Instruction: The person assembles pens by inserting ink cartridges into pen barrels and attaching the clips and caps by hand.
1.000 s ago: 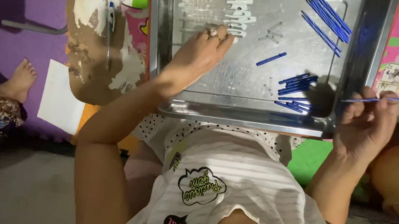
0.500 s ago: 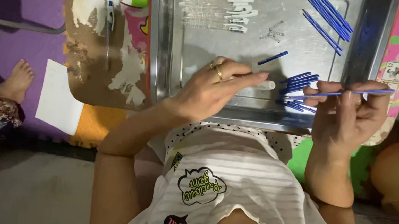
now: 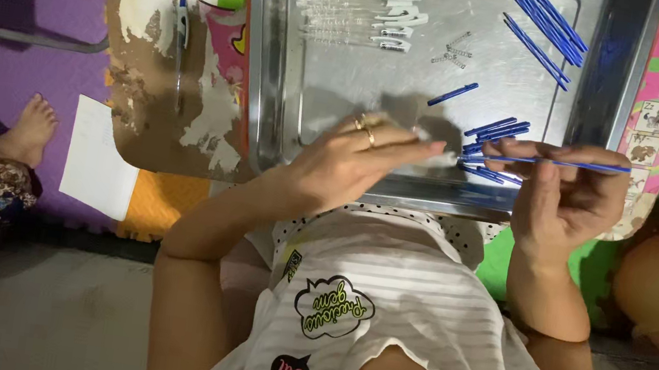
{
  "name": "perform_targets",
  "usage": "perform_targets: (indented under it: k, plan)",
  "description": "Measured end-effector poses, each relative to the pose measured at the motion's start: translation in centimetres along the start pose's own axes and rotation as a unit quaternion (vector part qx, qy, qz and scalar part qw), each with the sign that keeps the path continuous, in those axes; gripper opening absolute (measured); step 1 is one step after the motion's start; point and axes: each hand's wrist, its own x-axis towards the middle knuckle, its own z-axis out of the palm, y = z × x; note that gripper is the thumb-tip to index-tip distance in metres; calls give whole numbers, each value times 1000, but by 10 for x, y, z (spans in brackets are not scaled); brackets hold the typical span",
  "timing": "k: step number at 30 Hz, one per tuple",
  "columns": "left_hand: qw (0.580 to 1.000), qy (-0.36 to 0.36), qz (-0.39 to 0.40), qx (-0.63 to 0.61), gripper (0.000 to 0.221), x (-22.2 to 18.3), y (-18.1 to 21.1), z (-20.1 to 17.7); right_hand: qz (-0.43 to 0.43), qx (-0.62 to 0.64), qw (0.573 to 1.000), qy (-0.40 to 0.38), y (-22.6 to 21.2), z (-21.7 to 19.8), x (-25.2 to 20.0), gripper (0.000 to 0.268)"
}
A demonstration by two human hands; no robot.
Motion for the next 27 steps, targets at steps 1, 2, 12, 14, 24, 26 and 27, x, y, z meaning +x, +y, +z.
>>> perform_targets:
  k: [1,2,12,14,24,26,27]
  plan:
    - [998,-30,-16,-50,55,-3,2,2,-34,-11,999,-37,-1,1,2,14]
    - [993,-60,-32,-99,55,-7,5,3,-67,-22,995,-75,-3,2,3,10]
    - [984,50,-40,-169,27,-71,-19,51,-174,-226,928,-241,18,5,-46,12]
    - [973,74,-83,-202,27,-63,-8,40,-225,-179,922,-257,-22,56,-22,11]
    - [923,141,-97,-344,30,-57,-9,15,-239,-287,895,-242,-10,4,31,15]
    - [929,207,-171,-257,33,-55,-9,14,-296,-464,786,-282,14,-6,59,24]
    - [929,210,-170,-254,33,-48,-7,9,-299,-461,785,-285,26,-4,61,24]
